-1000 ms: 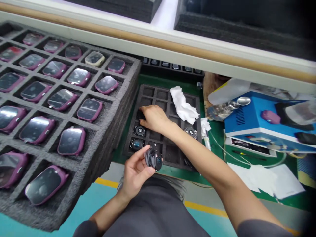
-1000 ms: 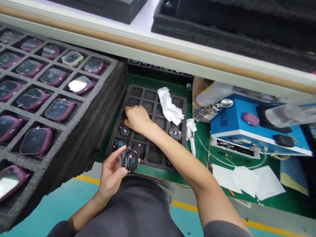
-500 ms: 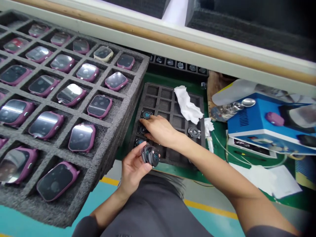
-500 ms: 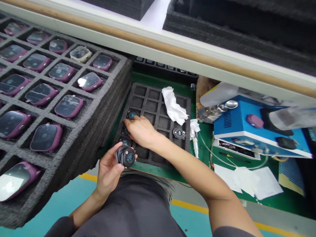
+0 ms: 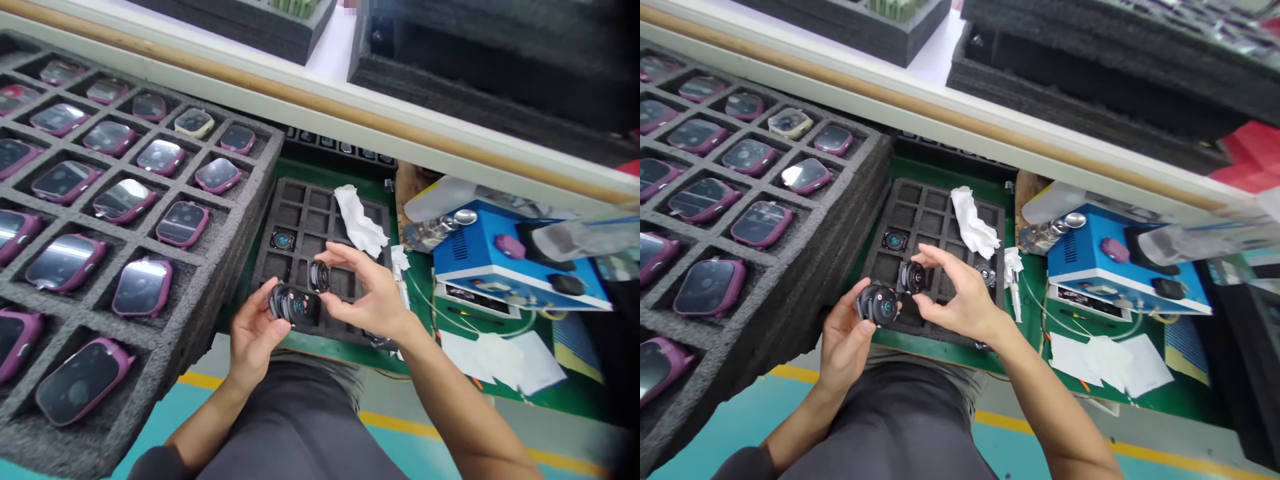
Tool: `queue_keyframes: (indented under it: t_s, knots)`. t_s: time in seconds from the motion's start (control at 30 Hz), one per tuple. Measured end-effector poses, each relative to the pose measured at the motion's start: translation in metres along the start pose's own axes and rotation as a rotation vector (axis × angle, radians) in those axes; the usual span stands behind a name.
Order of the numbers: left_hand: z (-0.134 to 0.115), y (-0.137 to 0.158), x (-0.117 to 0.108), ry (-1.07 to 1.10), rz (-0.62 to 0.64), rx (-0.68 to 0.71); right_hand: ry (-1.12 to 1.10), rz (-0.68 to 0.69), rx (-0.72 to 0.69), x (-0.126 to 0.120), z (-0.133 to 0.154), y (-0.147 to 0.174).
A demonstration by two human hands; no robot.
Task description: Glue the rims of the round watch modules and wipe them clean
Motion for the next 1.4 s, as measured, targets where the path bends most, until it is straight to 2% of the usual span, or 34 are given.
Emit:
queue_keyframes:
  t_s: [0.43, 0.77, 0.9, 0.97, 1.13, 1.2, 1.3, 1.4]
  knots:
    - [0.002, -0.004, 0.017, -0.054, 0.016, 0.036, -0.090, -0.068, 0.113, -0.013, 0.011, 0.031]
    - [-0.002, -0.007, 0.023, -0.066, 0.011, 0.044, -0.191, -0.076, 0.141, -0.011, 0.014, 0.036]
    - [0.003, -0.001, 0.018, -0.025, 0.027, 0.017, -0.100, -0.085, 0.184, -0.008, 0.004, 0.022]
    - [0.005, 0.008, 0.014, -0.010, 0.043, -0.010, 0.007, -0.015, 0.193, 0.003, -0.006, 0.004]
    - [0.008, 0.039, 0.006, 0.001, 0.080, -0.141, 0.341, 0.422, 0.154, 0.053, -0.020, -0.046]
    - [0.009, 0.048, 0.005, 0.015, 0.099, -0.178, 0.437, 0.540, 0.127, 0.066, -0.019, -0.056]
    - [0.010, 0.054, 0.002, 0.043, 0.120, -0.205, 0.490, 0.602, 0.101, 0.071, -0.015, -0.055]
    - [0.008, 0.054, 0.000, 0.050, 0.121, -0.207, 0.464, 0.526, 0.089, 0.066, -0.007, -0.039]
Point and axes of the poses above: each hand's wrist, its own y-axis away from the middle knuckle, its own x-axis out of the palm, z = x × y, the point moved 2 cm from there along -y, towards the middle knuckle, and after that the axes turned 4 degrees about z, right-handed, at the moved point
